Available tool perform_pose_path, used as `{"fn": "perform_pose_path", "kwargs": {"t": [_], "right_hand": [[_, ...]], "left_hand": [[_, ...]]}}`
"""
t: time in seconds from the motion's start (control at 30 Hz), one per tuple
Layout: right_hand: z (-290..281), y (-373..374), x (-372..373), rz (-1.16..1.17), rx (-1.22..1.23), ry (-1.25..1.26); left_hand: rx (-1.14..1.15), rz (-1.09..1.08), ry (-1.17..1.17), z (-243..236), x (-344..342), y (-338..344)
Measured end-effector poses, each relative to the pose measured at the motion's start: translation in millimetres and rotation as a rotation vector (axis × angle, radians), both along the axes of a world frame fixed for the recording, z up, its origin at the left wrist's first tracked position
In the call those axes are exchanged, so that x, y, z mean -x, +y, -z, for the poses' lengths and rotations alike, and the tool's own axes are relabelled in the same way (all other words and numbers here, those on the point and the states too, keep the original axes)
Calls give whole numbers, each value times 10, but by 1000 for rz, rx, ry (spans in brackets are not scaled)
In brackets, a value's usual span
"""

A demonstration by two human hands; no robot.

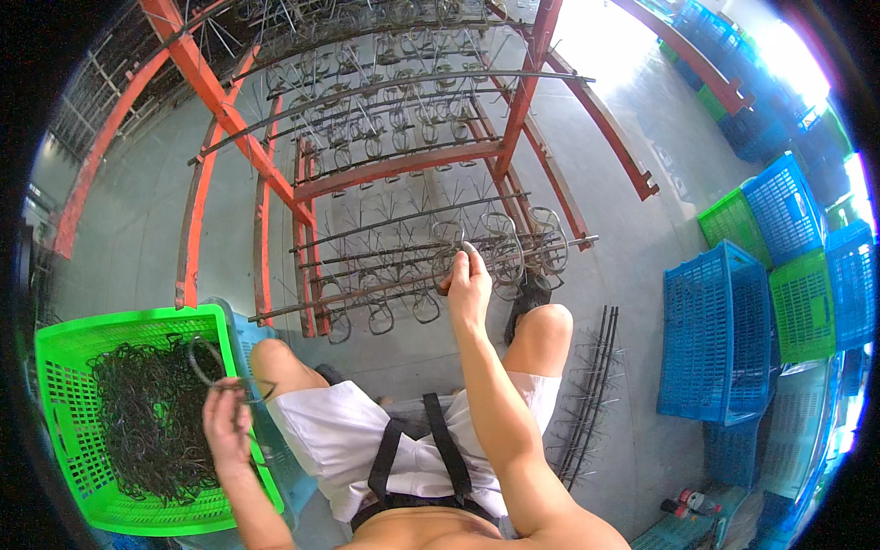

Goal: The person repeatedly picks small metal rings from a green basket and hangs them onto horizontal bars of a red metal rack. The person works one at a time, moving along the rack to fill available slots.

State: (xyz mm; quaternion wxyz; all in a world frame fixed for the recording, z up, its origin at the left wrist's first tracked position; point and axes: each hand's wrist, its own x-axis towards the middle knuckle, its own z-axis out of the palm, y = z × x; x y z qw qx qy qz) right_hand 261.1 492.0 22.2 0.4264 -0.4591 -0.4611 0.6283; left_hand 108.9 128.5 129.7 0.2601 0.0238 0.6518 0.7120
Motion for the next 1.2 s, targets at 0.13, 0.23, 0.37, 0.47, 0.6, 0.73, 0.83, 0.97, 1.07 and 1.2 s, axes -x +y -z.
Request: {"fn": "perform_pose_path", "kwargs": {"t": [0.13, 0.23, 0.37, 0.47, 0.6, 0.73, 0.83, 0.97, 1.07, 1.2], "right_hand": [[-354, -366, -130, 51, -668, -776], [-697, -708, -236, -310, -820, -372], [-961, -771, -301, -1039, -1019, -216], [-914, -632, -297, -1171, -898, -173], [-590, -481, -223, -702, -424, -246], [-130, -627, 264, -75, -122, 73], [60, -755, 495, 76, -130, -47], [104, -776, 632, 151, -17, 73], [71, -727, 645, 129, 74, 140], [36, -721, 649, 94, 59, 137]], "left_hand": [[10, 347, -7, 141, -311, 546], [81, 675, 156, 172, -418, 925], [145, 1142, 595, 132, -371, 1139], [196, 1036, 455, 145, -246, 1120], [51, 564, 277, 218, -33, 1004], [-89, 542, -50, 336, -121, 975], [-265, 450, -193, 428, -252, 1067], [-291, 336, -247, 488, -302, 1140], [-301, 339, -269, 504, -303, 1142], [-278, 350, -269, 516, -325, 1160]]}}
